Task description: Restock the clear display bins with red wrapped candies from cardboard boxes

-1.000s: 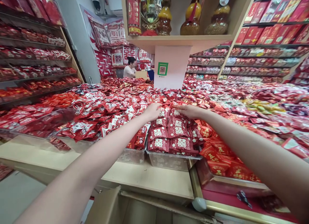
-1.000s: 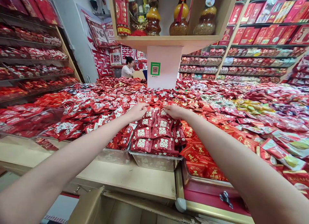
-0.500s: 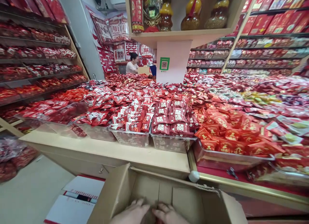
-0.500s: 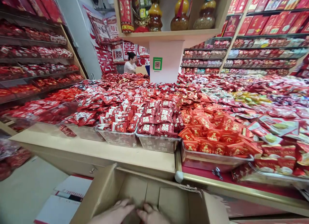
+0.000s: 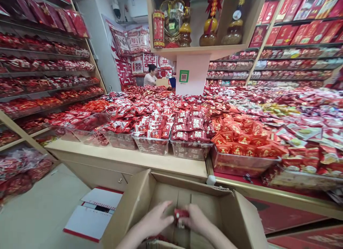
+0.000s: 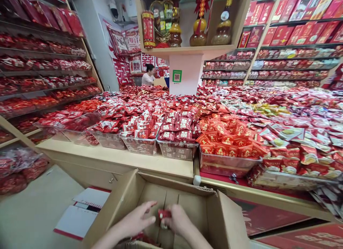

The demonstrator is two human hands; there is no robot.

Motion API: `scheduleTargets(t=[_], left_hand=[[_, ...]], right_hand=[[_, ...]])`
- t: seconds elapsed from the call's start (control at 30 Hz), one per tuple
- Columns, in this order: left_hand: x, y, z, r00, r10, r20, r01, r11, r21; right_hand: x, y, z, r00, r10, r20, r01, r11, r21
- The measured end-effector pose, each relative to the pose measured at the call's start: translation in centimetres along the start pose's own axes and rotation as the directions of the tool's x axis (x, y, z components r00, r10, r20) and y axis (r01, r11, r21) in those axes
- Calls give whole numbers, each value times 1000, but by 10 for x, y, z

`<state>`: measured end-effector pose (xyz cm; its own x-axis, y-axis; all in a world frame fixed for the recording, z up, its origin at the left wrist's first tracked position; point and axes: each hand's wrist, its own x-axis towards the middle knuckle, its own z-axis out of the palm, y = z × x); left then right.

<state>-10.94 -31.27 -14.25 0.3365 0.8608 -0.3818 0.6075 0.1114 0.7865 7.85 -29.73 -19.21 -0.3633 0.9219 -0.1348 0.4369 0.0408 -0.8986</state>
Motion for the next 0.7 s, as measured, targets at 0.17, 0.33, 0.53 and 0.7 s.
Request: scheduleTargets(t=[0.17,0.33,0.53,0.7], left_hand=[[12,57,5,997,62,-40,-74,844,-531],[10,104,1,987,129,-95,-158,704,-693],[1,120,-1,992,104,-74,-121,589,-799],[3,117,5,980,38,-194,-183,549,-815]], right_hand=[[-9,-66,-53,998,-9,-59,29,931,363],[-22,-94,-75,975,39,-220,106,783,613],[-26,-100,-77,963,100,-252,143,602,786],[-23,-100,-73,899,71,-433,264,700,663]])
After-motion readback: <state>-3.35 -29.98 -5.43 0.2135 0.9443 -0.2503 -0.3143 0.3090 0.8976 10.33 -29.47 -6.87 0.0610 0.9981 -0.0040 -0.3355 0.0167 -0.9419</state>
